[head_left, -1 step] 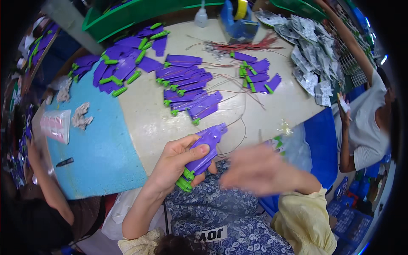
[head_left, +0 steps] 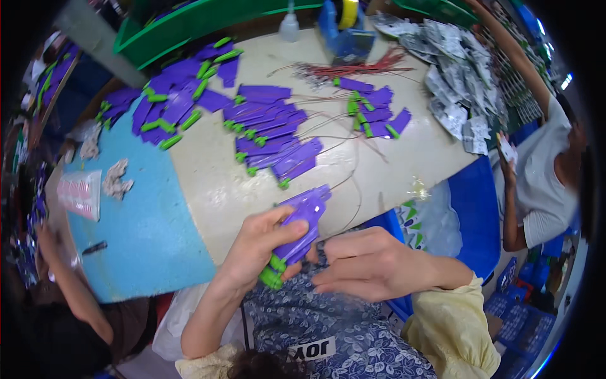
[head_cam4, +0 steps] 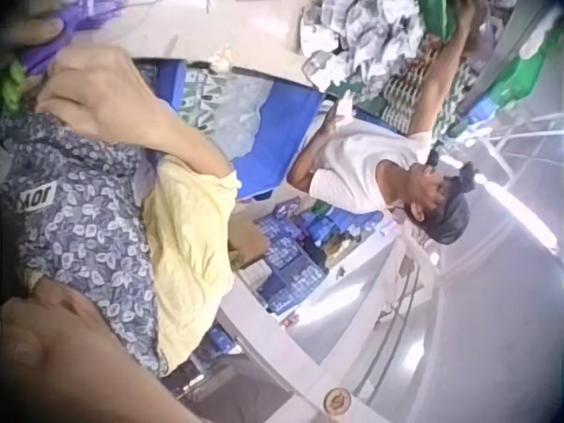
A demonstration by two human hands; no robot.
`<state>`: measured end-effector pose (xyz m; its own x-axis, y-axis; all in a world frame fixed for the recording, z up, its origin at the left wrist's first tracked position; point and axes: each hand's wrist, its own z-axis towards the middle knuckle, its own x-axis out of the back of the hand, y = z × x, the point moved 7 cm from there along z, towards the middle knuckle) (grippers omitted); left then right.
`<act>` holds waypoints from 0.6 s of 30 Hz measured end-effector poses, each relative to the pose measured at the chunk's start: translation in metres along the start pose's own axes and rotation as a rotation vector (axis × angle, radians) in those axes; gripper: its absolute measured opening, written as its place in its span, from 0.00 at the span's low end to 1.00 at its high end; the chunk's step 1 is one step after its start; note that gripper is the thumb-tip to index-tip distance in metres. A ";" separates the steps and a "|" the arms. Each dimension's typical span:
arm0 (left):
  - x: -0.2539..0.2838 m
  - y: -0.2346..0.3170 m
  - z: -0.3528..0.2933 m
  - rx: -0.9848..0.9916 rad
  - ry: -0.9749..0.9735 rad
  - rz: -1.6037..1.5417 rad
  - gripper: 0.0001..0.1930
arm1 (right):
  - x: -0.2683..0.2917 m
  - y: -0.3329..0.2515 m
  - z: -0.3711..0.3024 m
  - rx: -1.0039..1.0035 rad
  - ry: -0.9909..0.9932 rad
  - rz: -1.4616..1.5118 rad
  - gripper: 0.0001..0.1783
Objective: The person assembles small electronic components by inserting red wires into purple plastic housings. They apply glue from a bottle to secure the wires and then attach green plastic clips to the housings. The person works on multiple units sequentially, placing finished items on the table.
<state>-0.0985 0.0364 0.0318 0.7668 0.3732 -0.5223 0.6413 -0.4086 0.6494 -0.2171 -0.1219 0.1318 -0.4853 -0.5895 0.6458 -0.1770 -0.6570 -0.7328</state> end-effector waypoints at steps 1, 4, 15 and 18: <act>0.001 -0.001 -0.001 0.022 0.012 0.038 0.12 | 0.000 0.007 -0.001 0.013 -0.039 0.031 0.11; 0.002 -0.024 -0.008 0.068 0.030 0.163 0.10 | 0.018 0.061 0.000 0.013 -0.006 -0.103 0.15; -0.025 -0.020 -0.056 -0.381 0.029 1.384 0.12 | 0.024 0.077 0.004 -0.199 -0.087 0.094 0.09; -0.035 -0.033 -0.063 -0.541 -0.145 1.564 0.16 | -0.049 0.031 0.007 -0.235 -0.165 0.294 0.07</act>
<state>-0.1479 0.0894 0.0636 0.6331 -0.1804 0.7528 -0.7600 0.0402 0.6487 -0.1929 -0.1168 0.0787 -0.4044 -0.8161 0.4129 -0.2514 -0.3348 -0.9081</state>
